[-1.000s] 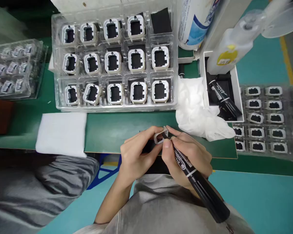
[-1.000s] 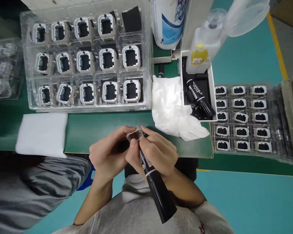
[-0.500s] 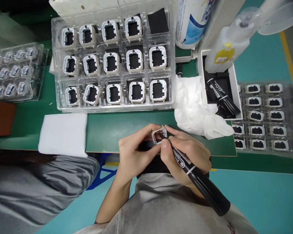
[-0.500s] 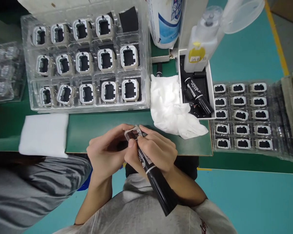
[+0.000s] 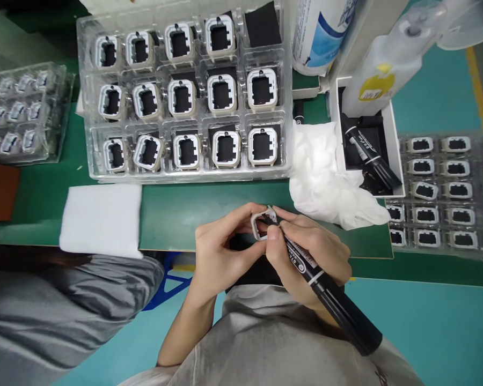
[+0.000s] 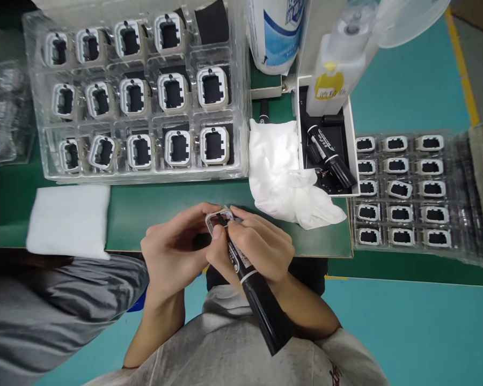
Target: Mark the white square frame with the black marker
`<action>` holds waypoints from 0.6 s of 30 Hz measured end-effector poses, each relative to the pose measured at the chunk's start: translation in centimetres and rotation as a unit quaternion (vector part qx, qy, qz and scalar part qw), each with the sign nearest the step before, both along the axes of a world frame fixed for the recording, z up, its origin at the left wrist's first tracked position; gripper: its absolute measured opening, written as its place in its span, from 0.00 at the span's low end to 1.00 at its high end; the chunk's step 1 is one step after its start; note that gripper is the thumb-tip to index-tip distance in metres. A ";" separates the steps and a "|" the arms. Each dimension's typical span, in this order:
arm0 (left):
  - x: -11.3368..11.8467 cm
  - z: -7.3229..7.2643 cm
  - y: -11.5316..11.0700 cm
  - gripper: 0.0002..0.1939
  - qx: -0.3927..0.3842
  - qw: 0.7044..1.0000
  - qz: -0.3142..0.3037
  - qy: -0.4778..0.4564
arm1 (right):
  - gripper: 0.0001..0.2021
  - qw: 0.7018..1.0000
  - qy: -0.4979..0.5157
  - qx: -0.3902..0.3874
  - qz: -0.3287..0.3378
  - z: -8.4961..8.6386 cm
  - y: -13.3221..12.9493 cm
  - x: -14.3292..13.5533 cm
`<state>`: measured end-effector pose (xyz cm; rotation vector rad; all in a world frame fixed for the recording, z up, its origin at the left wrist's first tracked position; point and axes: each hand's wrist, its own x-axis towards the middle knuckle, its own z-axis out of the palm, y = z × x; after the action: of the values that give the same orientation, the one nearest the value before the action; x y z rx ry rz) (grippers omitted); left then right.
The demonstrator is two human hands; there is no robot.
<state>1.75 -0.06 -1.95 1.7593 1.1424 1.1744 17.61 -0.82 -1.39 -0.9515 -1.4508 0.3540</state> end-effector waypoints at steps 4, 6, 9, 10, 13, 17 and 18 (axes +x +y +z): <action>0.0 0.2 0.0 0.24 0.006 1.000 -0.001 0.004 | 0.06 1.000 -0.008 0.001 0.008 -0.1 0.1 0.0; 0.0 0.2 0.0 0.24 0.006 1.000 -0.002 0.004 | 0.07 1.000 -0.006 0.001 0.010 -0.1 0.1 -0.1; 0.0 0.2 0.1 0.24 0.008 1.000 -0.001 0.005 | 0.06 1.000 0.000 0.009 0.003 0.0 0.1 -0.2; 0.0 0.2 0.1 0.24 0.009 1.000 -0.002 0.006 | 0.06 1.000 0.000 0.010 -0.001 0.0 0.2 -0.2; 0.0 0.1 0.2 0.23 0.013 1.000 -0.002 0.014 | 0.06 1.000 -0.004 0.011 0.002 0.0 0.2 -0.2; -0.2 0.0 0.1 0.26 -0.004 1.000 -0.007 -0.006 | 0.07 1.000 0.002 0.020 0.022 0.1 0.1 -0.1; -0.2 0.0 0.1 0.27 -0.012 1.000 -0.008 -0.012 | 0.07 0.999 0.004 0.023 0.027 0.0 0.1 -0.1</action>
<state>1.51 0.05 -1.97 1.7289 1.1210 1.1661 17.54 -0.70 -1.34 -0.8754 -1.4736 0.3625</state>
